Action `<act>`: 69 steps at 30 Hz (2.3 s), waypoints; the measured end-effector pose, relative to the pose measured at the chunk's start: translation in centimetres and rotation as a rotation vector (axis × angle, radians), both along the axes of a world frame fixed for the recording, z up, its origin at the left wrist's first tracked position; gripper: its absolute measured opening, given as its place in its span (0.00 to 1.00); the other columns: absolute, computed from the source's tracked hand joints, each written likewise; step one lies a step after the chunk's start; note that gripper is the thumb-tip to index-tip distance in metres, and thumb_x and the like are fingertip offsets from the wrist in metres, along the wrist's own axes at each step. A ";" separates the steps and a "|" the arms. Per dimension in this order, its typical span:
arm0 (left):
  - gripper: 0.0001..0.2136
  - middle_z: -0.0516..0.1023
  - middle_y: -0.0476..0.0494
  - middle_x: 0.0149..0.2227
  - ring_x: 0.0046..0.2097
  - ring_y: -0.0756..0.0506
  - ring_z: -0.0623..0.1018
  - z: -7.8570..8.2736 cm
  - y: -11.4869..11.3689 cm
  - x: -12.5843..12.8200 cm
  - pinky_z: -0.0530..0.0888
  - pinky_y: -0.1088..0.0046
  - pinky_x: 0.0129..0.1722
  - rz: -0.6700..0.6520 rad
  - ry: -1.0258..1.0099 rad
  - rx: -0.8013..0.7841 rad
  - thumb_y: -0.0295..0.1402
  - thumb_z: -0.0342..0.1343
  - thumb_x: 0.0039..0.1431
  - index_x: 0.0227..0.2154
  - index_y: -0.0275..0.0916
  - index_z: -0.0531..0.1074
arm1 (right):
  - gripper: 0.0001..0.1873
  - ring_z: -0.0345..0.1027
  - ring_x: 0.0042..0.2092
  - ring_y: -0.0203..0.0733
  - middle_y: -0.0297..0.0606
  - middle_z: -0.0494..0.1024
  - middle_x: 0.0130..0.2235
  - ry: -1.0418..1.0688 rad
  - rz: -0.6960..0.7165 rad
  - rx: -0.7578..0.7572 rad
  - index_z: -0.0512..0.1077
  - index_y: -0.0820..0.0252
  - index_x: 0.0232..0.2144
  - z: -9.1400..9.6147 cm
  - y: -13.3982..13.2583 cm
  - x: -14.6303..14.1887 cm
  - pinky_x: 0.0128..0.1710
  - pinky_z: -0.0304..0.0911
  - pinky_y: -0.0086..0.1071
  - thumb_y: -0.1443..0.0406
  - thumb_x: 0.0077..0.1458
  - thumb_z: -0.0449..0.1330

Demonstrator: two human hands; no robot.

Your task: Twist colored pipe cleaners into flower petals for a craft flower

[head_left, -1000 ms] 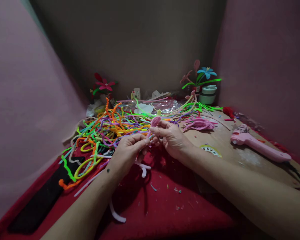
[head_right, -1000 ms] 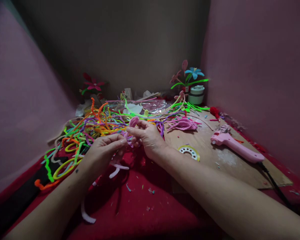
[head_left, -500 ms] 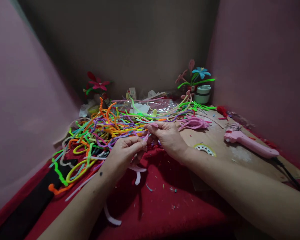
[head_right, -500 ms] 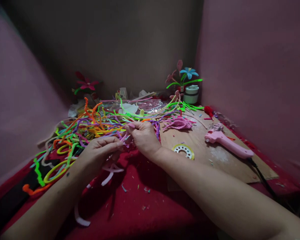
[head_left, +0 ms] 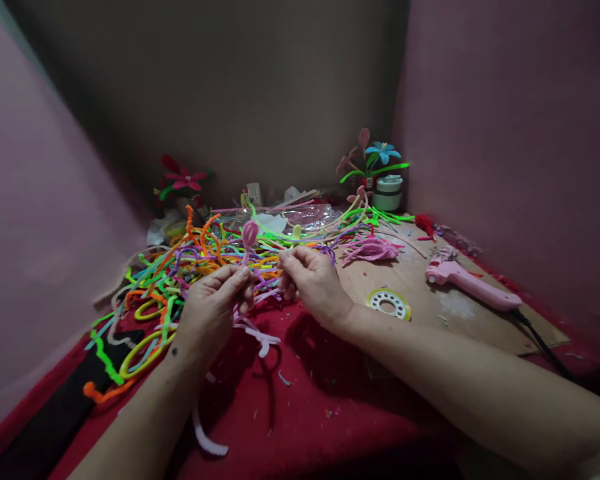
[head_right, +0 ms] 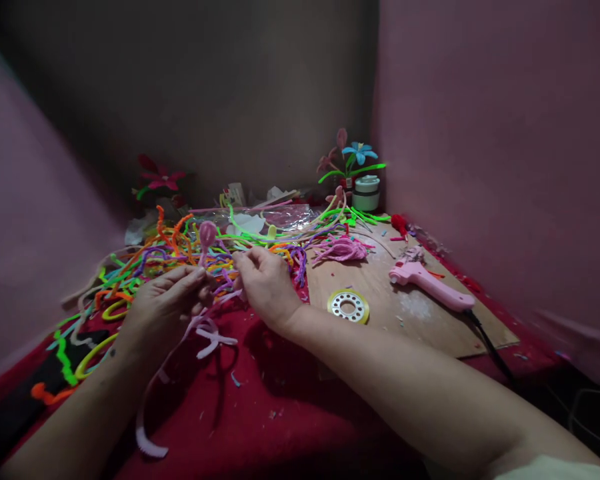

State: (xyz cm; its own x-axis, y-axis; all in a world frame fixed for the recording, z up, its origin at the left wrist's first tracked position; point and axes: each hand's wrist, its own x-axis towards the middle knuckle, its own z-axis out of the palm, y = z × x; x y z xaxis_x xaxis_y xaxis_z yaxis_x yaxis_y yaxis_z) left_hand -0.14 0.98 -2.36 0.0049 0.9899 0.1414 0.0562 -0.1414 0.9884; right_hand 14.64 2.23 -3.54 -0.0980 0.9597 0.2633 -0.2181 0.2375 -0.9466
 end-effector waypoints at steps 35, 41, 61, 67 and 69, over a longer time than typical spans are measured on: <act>0.10 0.77 0.42 0.28 0.30 0.46 0.73 -2.0 9.1 15.4 0.64 0.73 0.29 -0.259 1.300 0.435 0.34 0.50 0.55 0.27 0.36 0.75 | 0.17 0.66 0.23 0.33 0.32 0.71 0.19 -0.667 -0.252 1.094 0.64 0.62 0.20 -2.5 -1.6 4.4 0.22 0.54 0.28 0.62 0.59 0.48; 0.11 0.75 0.47 0.25 0.28 0.50 0.70 -1.2 9.3 14.7 0.63 0.77 0.29 -0.206 1.138 0.457 0.31 0.49 0.56 0.26 0.35 0.75 | 0.17 0.67 0.23 0.33 0.32 0.71 0.20 -0.726 -0.200 1.059 0.63 0.61 0.21 -2.5 -1.4 4.4 0.23 0.55 0.28 0.62 0.59 0.47; 0.09 0.76 0.43 0.37 0.37 0.46 0.74 -0.3 10.5 14.8 0.69 0.72 0.36 -0.356 1.267 0.660 0.32 0.50 0.57 0.33 0.38 0.74 | 0.22 0.67 0.22 0.36 0.32 0.71 0.18 -0.819 -0.174 1.028 0.63 0.60 0.20 -2.4 -1.6 4.2 0.18 0.51 0.29 0.56 0.61 0.44; 0.09 0.74 0.39 0.40 0.40 0.43 0.74 -2.2 11.0 16.1 0.69 0.70 0.35 -0.320 1.486 0.776 0.30 0.47 0.58 0.36 0.38 0.72 | 0.21 0.67 0.23 0.36 0.33 0.72 0.20 -0.832 -0.136 1.012 0.63 0.60 0.20 -2.4 -1.5 4.2 0.19 0.55 0.29 0.56 0.60 0.45; 0.10 0.73 0.38 0.40 0.38 0.44 0.73 -2.3 10.8 16.3 0.69 0.70 0.34 -0.322 1.521 0.803 0.29 0.44 0.59 0.34 0.37 0.71 | 0.21 0.67 0.23 0.36 0.33 0.72 0.20 -0.824 -0.134 1.015 0.64 0.60 0.20 -2.5 -1.5 4.1 0.19 0.56 0.29 0.56 0.60 0.45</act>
